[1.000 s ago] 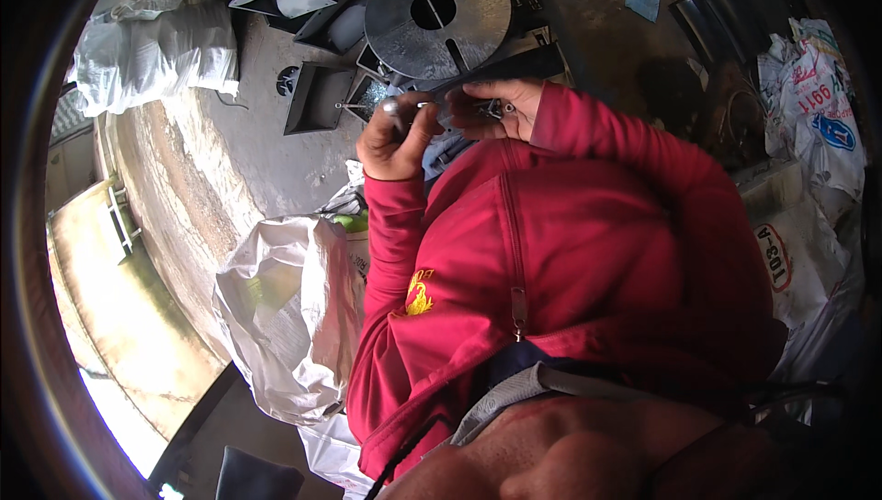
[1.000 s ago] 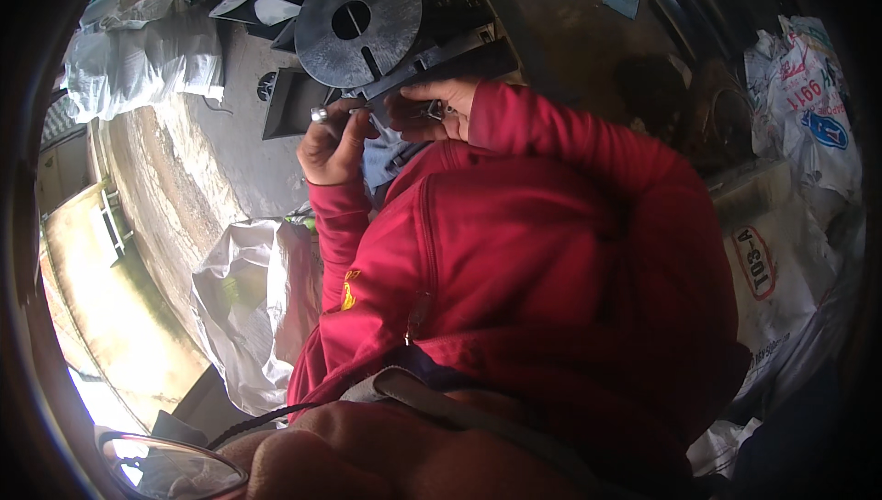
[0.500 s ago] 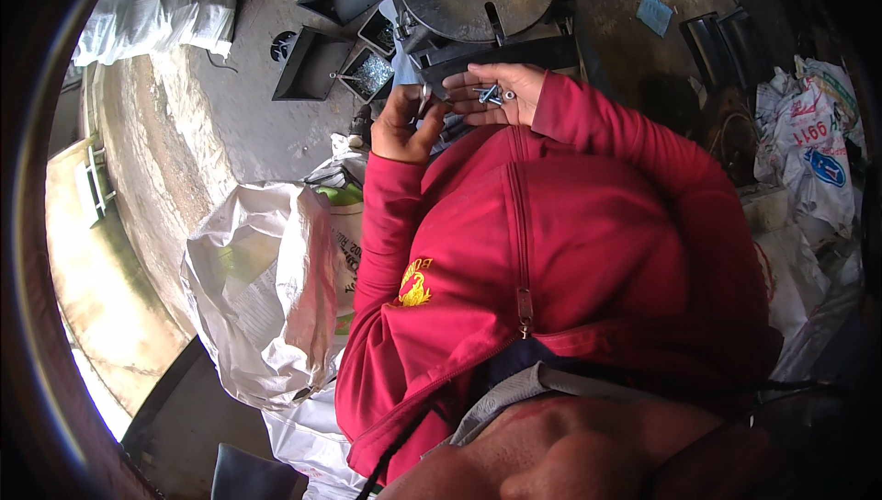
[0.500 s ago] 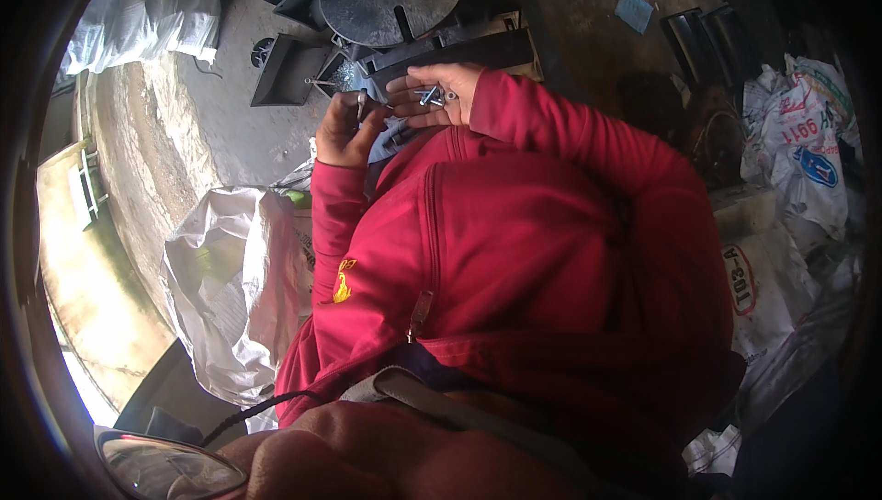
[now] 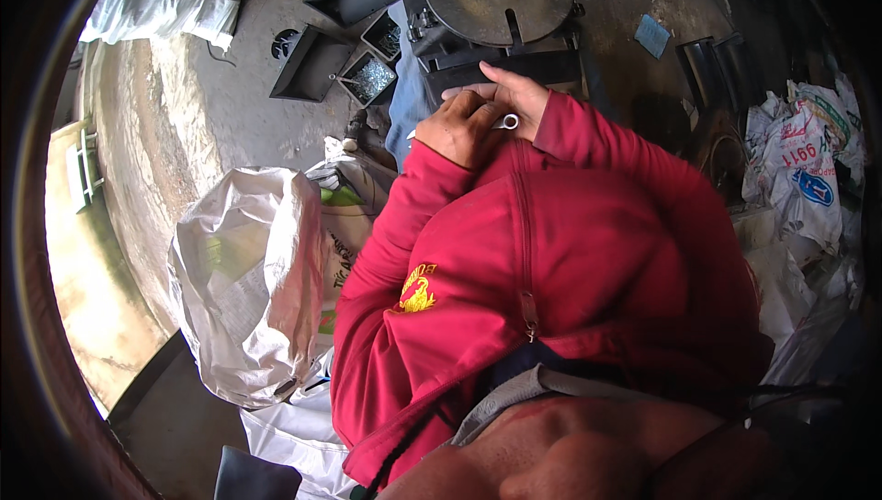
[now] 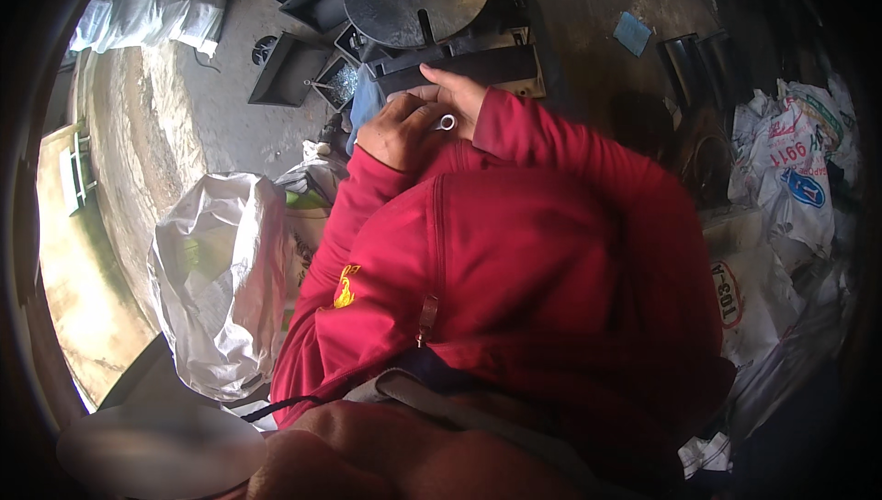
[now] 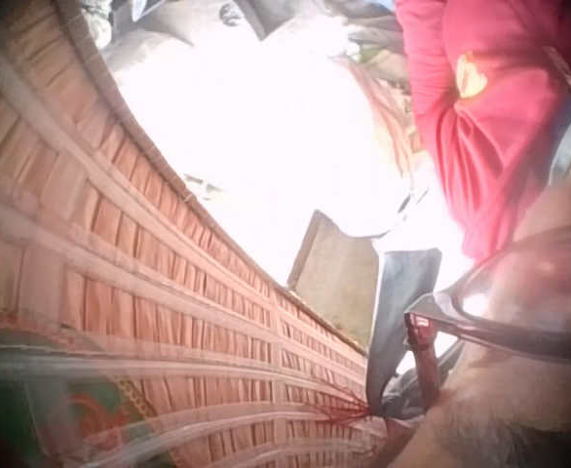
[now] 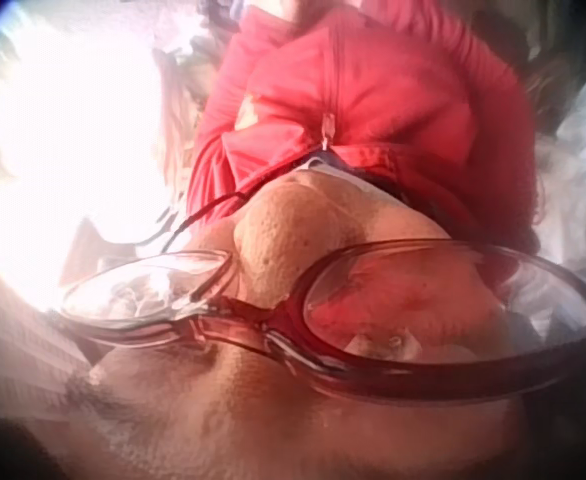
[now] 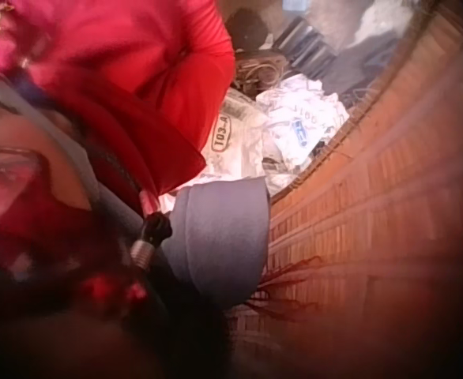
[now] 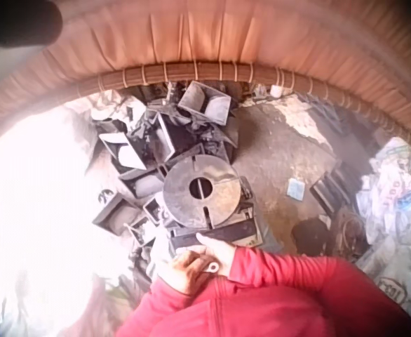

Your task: The person assembles a metal component by placing a circular metal piece onto a rectangular frame and tightening multiple bolts with a wrench. The person repeatedly adjusts the position of the parts and uses the wrench to secure the assembly.

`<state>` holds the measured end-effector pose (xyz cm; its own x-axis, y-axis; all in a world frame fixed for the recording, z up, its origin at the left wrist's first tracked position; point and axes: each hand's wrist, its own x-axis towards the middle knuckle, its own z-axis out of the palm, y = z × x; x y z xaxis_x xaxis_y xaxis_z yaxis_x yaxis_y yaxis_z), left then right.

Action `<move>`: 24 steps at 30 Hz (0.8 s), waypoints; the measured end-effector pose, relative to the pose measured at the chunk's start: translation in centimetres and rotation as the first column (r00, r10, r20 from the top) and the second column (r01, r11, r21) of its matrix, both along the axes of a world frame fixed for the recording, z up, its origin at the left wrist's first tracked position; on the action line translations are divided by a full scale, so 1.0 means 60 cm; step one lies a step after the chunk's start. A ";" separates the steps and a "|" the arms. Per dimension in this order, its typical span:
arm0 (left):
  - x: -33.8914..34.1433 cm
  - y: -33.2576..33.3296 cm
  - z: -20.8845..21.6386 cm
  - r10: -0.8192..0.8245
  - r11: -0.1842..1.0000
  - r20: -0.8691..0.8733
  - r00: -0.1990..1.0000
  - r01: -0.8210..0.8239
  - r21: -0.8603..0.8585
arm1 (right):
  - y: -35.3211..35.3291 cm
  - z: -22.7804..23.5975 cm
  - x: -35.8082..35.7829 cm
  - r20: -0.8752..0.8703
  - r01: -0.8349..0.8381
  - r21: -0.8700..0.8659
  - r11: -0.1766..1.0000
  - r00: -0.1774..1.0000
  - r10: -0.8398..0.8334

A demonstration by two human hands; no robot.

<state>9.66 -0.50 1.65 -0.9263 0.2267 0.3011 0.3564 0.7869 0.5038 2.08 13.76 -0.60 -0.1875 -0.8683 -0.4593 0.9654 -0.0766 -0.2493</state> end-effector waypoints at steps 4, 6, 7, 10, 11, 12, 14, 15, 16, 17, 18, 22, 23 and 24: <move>0.000 -0.005 -0.011 0.031 1.000 0.076 0.997 -0.031 0.003 | -0.005 -0.003 0.013 -0.024 0.126 0.305 0.944 0.992 -0.125; 0.001 -0.003 -0.006 0.043 0.998 0.108 0.993 -0.048 0.047 | -0.002 -0.016 0.009 -0.011 0.107 0.177 0.978 0.994 -0.107; 0.002 -0.001 0.001 0.061 0.994 0.120 0.991 -0.071 0.078 | 0.000 -0.027 0.008 -0.002 0.095 0.111 0.989 0.995 -0.096; 0.001 -0.023 0.007 0.123 0.958 0.138 0.983 -0.154 0.243 | -0.002 -0.026 0.006 -0.056 0.146 0.006 0.989 0.988 -0.146; 0.001 -0.038 0.008 0.143 0.934 0.143 0.979 -0.181 0.309 | -0.003 -0.016 0.007 -0.103 0.158 -0.017 0.987 0.982 -0.159; 0.000 -0.048 0.014 0.222 0.903 0.125 0.967 -0.252 0.348 | -0.005 0.004 0.012 -0.185 0.221 0.097 0.971 0.962 -0.200; 0.008 -0.067 -0.011 0.285 0.894 0.158 0.945 -0.322 0.311 | -0.002 -0.005 0.009 -0.278 0.134 0.161 0.978 0.957 -0.085; 0.012 -0.071 -0.015 0.277 0.885 0.186 0.943 -0.325 0.333 | -0.003 -0.008 0.010 -0.319 0.093 0.195 0.976 0.947 -0.027; 0.015 -0.070 -0.016 0.265 0.896 0.176 0.948 -0.310 0.318 | -0.005 -0.008 0.011 -0.306 0.102 0.218 0.971 0.952 -0.031; 0.018 -0.067 -0.015 0.253 0.906 0.167 0.953 -0.294 0.304 | -0.007 -0.013 0.011 -0.321 0.090 0.245 0.965 0.947 -0.006; 0.019 -0.065 -0.014 0.242 0.917 0.155 0.958 -0.278 0.287 | -0.010 -0.020 0.009 -0.338 0.078 0.269 0.960 0.941 0.018; 0.026 -0.058 -0.010 0.297 0.928 0.099 0.950 -0.312 0.206 | -0.013 -0.021 0.004 -0.377 0.068 0.295 0.953 0.925 0.051; 0.029 -0.061 -0.009 0.287 0.924 0.108 0.952 -0.305 0.232 | -0.013 -0.021 0.003 -0.359 0.072 0.328 0.942 0.932 0.054; 0.029 -0.066 -0.008 0.273 0.921 0.116 0.955 -0.294 0.256 | -0.013 -0.022 0.001 -0.342 0.079 0.358 0.931 0.938 0.052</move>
<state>11.41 -4.44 1.15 -0.9625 -0.1280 0.2391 0.0898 0.6815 0.7263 2.15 13.00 -1.92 -0.3993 -0.6512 -0.6454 0.8157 0.0690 -0.5743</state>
